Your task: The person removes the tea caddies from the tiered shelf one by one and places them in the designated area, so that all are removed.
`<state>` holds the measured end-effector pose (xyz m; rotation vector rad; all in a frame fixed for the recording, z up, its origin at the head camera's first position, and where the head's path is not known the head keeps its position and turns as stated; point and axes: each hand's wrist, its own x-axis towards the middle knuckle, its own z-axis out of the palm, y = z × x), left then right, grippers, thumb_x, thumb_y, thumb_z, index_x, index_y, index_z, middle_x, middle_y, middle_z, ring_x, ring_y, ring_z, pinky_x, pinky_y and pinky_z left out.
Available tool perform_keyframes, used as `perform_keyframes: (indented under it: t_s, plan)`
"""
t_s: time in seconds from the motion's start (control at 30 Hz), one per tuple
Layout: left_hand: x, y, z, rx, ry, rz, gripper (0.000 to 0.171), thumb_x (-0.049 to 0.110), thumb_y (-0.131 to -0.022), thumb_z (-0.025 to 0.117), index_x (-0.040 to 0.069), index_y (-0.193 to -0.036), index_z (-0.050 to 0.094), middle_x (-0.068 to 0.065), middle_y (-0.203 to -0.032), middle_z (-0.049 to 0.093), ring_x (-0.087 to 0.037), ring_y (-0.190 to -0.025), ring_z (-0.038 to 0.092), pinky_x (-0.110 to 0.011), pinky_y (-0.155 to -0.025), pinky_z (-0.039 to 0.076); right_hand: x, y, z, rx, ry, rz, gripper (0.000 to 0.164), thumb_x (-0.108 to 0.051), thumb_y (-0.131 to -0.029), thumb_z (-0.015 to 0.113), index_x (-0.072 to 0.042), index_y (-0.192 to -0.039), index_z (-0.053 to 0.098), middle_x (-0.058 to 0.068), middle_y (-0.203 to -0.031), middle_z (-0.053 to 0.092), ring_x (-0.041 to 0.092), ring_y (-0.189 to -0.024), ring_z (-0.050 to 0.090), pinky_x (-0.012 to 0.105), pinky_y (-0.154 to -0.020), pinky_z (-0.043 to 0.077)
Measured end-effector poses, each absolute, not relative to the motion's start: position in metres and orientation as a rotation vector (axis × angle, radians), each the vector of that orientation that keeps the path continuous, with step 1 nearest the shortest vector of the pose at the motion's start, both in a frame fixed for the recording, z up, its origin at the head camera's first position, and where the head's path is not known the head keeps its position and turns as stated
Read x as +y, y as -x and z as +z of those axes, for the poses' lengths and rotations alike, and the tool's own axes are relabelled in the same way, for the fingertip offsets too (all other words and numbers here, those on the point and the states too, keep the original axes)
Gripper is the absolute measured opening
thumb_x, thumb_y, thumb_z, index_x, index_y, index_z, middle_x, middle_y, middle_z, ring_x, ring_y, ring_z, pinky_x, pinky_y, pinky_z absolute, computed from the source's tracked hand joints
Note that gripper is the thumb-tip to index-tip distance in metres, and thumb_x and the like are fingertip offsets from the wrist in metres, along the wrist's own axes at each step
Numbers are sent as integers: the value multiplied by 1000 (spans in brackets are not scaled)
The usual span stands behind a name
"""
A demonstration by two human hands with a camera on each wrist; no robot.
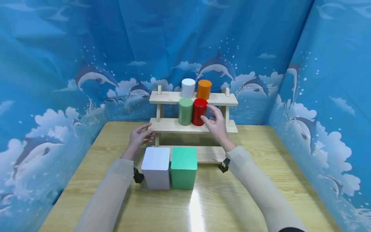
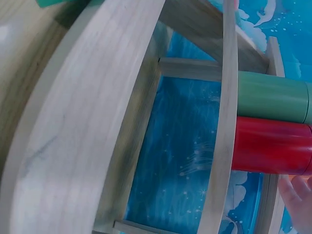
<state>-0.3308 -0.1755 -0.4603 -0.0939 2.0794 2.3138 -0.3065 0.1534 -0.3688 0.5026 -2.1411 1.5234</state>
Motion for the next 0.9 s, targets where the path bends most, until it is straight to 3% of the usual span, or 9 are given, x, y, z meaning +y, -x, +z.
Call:
perform_keyframes:
  t_s: [0.13,0.37,0.57,0.77,0.9]
  plan:
    - [-175,332,-463,2080,83,2321,48,21,-86,69,13,-131,54,-4,-81,70,-18,-69,65,-43,-75,55,157,326,-378,-2163,-488,1523,53,-13,-87,67,-4,-134,46,14,-136,41,40,-118,43,53,-92,44]
    - [-178,333,-469,2107,70,2309,47,25,-84,70,16,-128,57,-5,-83,70,-17,-69,66,-38,-71,56,152,338,-377,-2237,-444,1457,52,-23,-87,67,-11,-134,48,8,-137,40,32,-121,42,46,-94,45]
    - [-179,332,-466,2126,28,2298,51,26,-83,71,13,-129,56,-5,-83,70,-15,-68,66,-39,-70,56,147,346,-375,-2291,-382,1411,50,-24,-87,66,-12,-133,49,7,-139,38,23,-123,38,45,-92,47]
    - [-180,338,-471,2138,107,2240,53,35,-79,74,23,-128,57,-1,-86,70,-13,-71,66,-36,-73,56,145,351,-377,-2286,-383,1404,47,-20,-86,68,-9,-128,50,10,-134,43,24,-120,40,44,-89,48]
    - [-179,336,-467,2143,87,2248,52,31,-82,72,18,-130,55,-2,-84,70,-14,-69,66,-39,-72,56,144,352,-380,-2246,-395,1446,45,-19,-85,70,-8,-124,50,9,-127,46,23,-114,44,40,-88,49]
